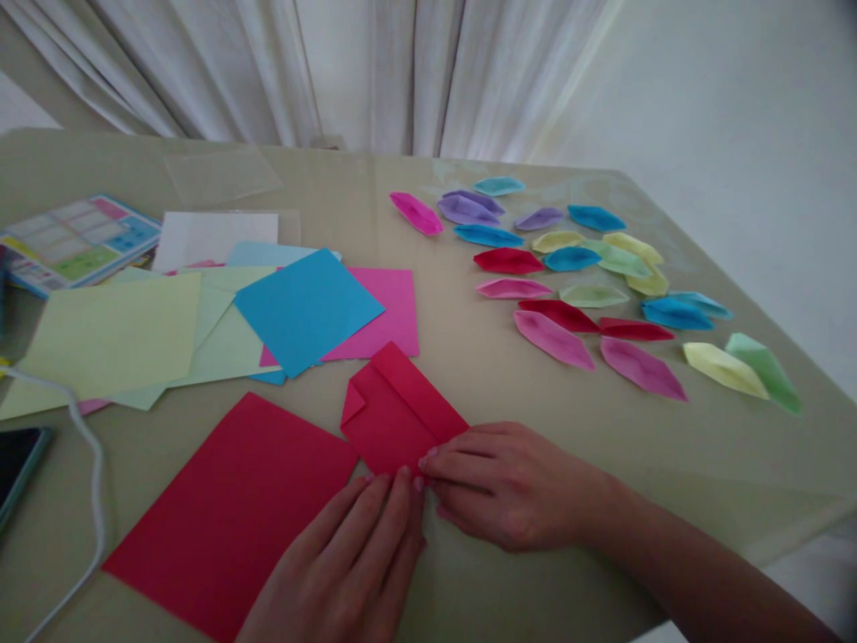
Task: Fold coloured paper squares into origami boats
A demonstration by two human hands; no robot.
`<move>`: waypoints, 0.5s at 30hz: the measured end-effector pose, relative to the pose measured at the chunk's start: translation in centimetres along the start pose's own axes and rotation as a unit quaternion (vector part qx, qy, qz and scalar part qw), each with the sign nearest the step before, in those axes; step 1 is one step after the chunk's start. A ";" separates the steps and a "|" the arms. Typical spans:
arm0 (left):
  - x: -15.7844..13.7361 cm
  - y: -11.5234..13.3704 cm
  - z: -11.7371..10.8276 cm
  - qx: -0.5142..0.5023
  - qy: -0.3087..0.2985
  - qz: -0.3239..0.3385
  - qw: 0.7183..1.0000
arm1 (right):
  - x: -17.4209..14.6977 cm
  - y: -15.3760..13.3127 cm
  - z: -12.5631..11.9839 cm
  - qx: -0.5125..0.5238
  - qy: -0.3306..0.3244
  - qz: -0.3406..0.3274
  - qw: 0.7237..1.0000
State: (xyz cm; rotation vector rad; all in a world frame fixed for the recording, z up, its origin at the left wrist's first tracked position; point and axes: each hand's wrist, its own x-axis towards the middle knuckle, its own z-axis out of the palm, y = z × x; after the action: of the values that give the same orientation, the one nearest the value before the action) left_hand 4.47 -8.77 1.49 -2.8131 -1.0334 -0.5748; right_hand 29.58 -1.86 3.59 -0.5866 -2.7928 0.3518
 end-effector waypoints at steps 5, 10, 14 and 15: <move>-0.1 0.2 -0.1 0.010 -0.002 0.006 1.000 | 0.1 0.2 -0.3 0.007 -0.004 0.001 1.000; -0.4 0.3 0.0 0.011 0.001 0.014 1.000 | 0.2 0.3 -0.7 0.016 -0.011 -0.001 1.000; -0.2 0.2 0.2 0.014 -0.001 0.007 1.000 | 0.2 0.4 -0.7 0.030 -0.012 0.007 0.999; -0.2 0.3 0.2 0.016 -0.003 0.006 1.000 | 0.1 0.4 -0.6 0.034 -0.012 0.011 0.999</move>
State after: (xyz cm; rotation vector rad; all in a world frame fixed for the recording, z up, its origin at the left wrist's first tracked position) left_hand 4.60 -9.04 1.27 -2.7936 -1.0158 -0.5440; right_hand 29.79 -1.35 4.08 -0.6024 -2.7866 0.4601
